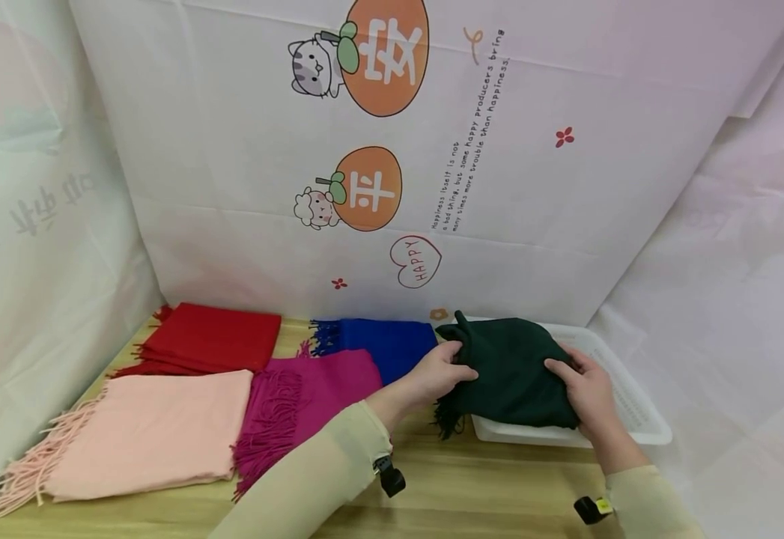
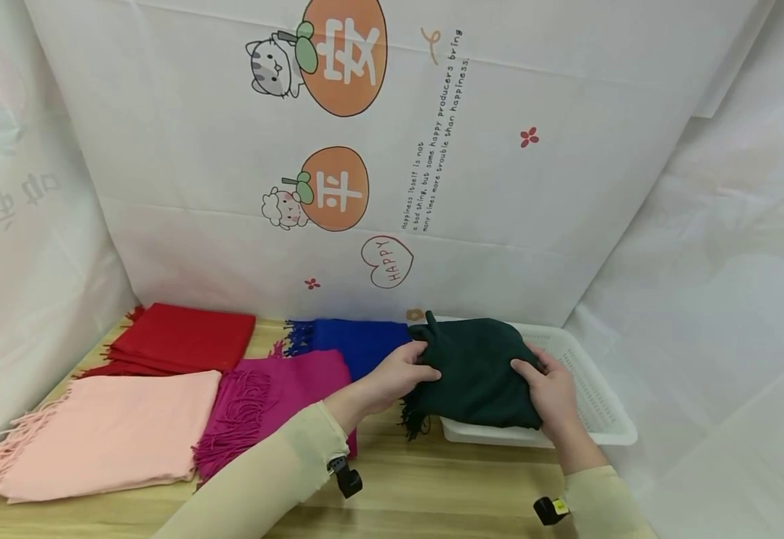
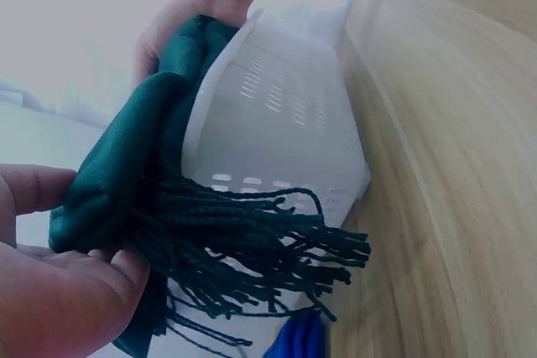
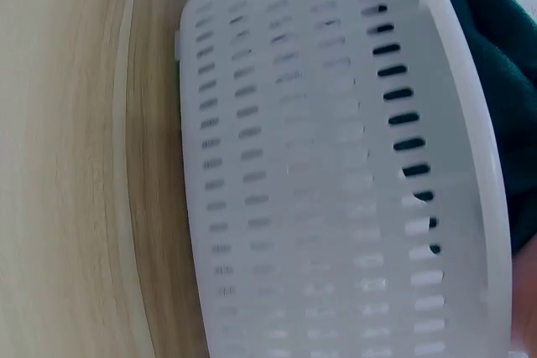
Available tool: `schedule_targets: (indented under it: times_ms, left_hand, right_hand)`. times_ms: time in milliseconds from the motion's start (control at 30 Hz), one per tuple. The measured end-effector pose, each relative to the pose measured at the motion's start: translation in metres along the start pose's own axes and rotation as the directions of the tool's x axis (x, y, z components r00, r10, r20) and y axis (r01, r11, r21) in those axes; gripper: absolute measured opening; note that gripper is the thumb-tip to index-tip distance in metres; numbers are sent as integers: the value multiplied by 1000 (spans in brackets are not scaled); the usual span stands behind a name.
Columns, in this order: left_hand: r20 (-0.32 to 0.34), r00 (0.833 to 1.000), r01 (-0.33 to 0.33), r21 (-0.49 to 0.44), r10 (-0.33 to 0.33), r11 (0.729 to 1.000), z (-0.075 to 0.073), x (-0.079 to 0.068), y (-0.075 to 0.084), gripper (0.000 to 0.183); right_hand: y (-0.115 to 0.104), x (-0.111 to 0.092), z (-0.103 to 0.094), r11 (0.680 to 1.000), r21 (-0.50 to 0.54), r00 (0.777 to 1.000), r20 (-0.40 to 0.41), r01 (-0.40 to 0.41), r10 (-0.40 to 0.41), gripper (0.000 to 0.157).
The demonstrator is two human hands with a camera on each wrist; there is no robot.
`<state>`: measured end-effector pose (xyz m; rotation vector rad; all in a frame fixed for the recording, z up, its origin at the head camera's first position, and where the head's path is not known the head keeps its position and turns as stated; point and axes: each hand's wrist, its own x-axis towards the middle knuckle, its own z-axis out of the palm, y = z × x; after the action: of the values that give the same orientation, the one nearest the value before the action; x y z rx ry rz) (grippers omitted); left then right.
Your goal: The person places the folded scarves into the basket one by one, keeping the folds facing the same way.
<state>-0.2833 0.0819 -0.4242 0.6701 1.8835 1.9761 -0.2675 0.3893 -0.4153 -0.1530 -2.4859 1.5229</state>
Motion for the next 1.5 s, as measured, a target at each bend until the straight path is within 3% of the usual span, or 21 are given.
schedule_targets:
  times_ms: [267,433,733,967,1333,1500]
  left_hand:
    - [-30,999,14,27,-13,1000,4,5,-5,81]
    - [-34,999,23,48,-21,999,6,10,-6,74]
    - [-80,996,60,178,-46,982,16,19,-2,69]
    - [-101,994,70,283,-43,957,20,26,-2,67]
    - [-103,994,78,365,-43,928,27,32,1,63]
    - [-97,995,64,448,-23,892,31,38,1,63]
  right_hand:
    - [2,6,-2,996,-85,1000,-5,-22,22,67]
    - [6,11,-4,993,-119,1000,2,-17,17,67]
    - [8,17,-9,973,-231,998,67,2,14,71]
    - [11,20,-14,964,-265,993,120,16,16,74]
    - [11,24,-21,944,-327,988,157,54,-2,73]
    - [14,26,-24,932,-354,988,154,71,-16,70]
